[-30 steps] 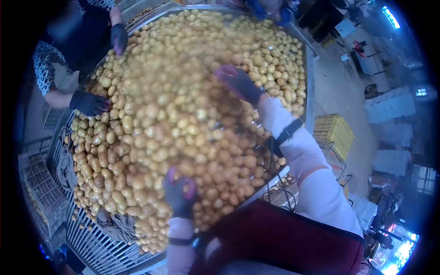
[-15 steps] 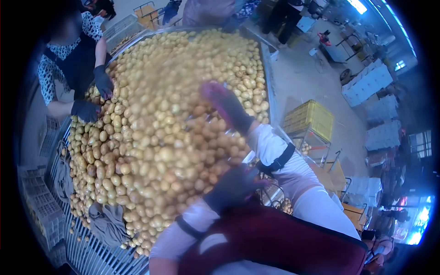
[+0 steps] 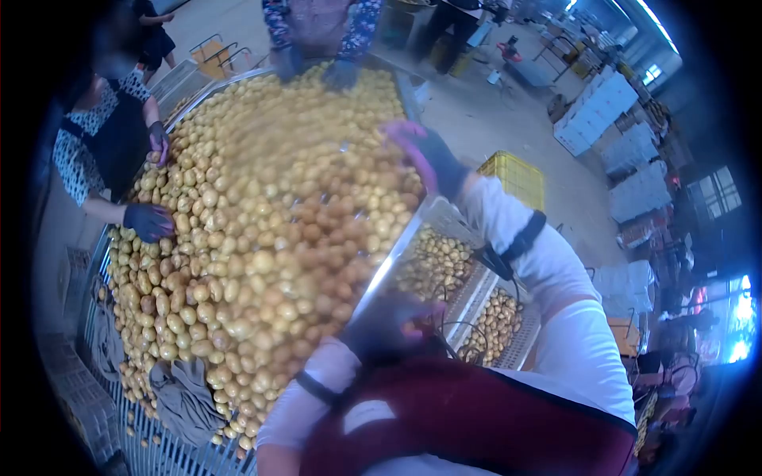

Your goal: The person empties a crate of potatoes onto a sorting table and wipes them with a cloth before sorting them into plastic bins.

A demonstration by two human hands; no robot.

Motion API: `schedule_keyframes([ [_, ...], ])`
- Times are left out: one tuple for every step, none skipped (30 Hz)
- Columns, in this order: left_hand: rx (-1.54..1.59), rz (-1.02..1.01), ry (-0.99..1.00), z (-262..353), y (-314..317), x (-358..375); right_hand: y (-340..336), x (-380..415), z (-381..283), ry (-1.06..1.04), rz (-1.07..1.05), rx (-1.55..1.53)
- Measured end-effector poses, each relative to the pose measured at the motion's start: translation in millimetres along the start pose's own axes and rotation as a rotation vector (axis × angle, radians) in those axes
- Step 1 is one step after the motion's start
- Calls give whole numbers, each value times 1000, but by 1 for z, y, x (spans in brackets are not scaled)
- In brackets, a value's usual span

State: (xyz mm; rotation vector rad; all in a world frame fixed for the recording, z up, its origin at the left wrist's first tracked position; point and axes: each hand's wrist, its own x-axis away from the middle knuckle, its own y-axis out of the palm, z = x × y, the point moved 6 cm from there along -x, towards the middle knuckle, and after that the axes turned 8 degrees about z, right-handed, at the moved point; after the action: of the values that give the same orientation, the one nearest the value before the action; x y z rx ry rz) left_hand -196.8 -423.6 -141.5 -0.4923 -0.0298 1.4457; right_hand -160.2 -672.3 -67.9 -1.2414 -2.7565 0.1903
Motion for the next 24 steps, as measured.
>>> schedule_keyframes([
  [157,67,-92,-9,-1,1,-3,0,-7,-15,20,-48],
  [320,147,-174,-19,-2,3,-1,-1,-10,-30,36,-99],
  [503,187,-308,-45,-2,3,1,0,-11,-43,46,-149],
  [650,243,-389,-63,0,12,8,14,-9,-111,18,-167],
  [798,311,-464,-70,-2,16,16,30,1,-59,-12,-181],
  [907,396,-477,-59,-12,19,24,47,12,-10,-47,-198],
  [1169,444,-490,-68,-15,22,30,61,27,-48,-63,-192],
  [1431,497,-498,-77,-18,25,37,75,42,-86,-78,-188],
  [1516,543,-496,-73,-23,25,41,88,54,-73,-75,-231],
  [1605,580,-493,-63,-23,20,44,101,66,-60,-71,-274],
  [1700,608,-488,-57,-21,15,46,113,73,82,-74,-382],
  [1538,574,-448,-67,-14,15,44,125,80,224,-71,-486],
  [1376,549,-408,-76,-7,14,36,135,84,230,-16,-449],
  [1634,494,-423,-76,3,9,27,145,90,236,46,-412],
  [1893,430,-446,-77,16,5,16,157,97,246,111,-373],
  [1872,435,-479,-86,29,3,-3,173,99,121,215,-99],
  [1848,440,-512,-98,44,4,-24,191,125,103,307,-9],
  [1826,446,-545,-105,57,4,-48,210,165,90,396,86],
  [1813,458,-601,-99,66,2,-62,242,178,171,388,317],
  [1797,472,-652,-89,70,-3,-75,274,190,252,360,548],
  [1777,488,-693,-83,74,-8,-79,317,195,422,222,901],
  [1872,398,-667,-83,81,-8,-87,370,247,694,93,908],
  [1853,388,-703,-79,84,-12,-80,435,314,506,-253,1038],
  [1830,381,-743,-71,85,-15,-68,484,295,861,-164,997],
])
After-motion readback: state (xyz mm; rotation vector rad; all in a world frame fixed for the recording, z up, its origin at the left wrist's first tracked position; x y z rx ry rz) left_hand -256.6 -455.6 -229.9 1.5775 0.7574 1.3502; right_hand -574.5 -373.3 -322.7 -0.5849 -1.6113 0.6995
